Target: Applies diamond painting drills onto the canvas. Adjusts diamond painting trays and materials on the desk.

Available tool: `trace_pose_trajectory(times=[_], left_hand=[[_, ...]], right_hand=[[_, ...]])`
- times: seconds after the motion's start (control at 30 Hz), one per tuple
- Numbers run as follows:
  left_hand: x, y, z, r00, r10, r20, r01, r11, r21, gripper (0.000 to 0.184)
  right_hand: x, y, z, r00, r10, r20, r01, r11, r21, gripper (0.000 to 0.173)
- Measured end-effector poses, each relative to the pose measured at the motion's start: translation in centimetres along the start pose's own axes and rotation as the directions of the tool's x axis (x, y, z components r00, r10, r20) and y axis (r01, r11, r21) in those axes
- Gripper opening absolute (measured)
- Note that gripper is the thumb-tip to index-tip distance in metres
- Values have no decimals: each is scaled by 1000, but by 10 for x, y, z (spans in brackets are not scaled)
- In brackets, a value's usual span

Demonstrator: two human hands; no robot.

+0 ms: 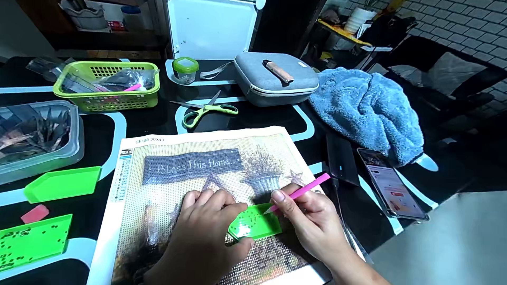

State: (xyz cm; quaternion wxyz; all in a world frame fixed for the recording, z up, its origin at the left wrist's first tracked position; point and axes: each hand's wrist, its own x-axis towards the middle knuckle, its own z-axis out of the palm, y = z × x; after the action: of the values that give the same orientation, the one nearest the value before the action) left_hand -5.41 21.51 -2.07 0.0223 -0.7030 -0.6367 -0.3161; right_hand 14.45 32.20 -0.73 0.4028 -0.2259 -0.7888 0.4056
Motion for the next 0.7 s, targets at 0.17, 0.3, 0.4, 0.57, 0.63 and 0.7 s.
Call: trace_pose_trajectory(times=[0.17, 0.3, 0.4, 0.57, 0.63, 0.7], left_hand=[[0, 0, 1, 1000, 2, 3, -2, 1000, 5, 42], [-1, -1, 1, 1000, 4, 5, -4, 1000, 1, 42], [-1, 0, 1, 1000, 0, 5, 0, 1000, 7, 42], [0, 0, 1, 1000, 4, -4, -4, 1000, 2, 41], [0, 0, 2, 1000, 1, -6, -1, 1000, 1, 41], [0, 0, 2, 1000, 0, -8, 0, 1000, 0, 42]], right_hand=[[0, 1, 5, 1000, -9, 16, 9, 999, -31, 27], [1, 1, 7, 999, -6, 36, 8, 999, -41, 27], [1, 1, 7, 999, -1, 44, 4, 998, -64, 28], [1, 1, 8, 999, 2, 53, 3, 995, -101, 29], [2, 1, 7, 999, -1, 45, 3, 998, -61, 28], [2, -1, 2, 1000, 26, 15, -27, 999, 21, 25]])
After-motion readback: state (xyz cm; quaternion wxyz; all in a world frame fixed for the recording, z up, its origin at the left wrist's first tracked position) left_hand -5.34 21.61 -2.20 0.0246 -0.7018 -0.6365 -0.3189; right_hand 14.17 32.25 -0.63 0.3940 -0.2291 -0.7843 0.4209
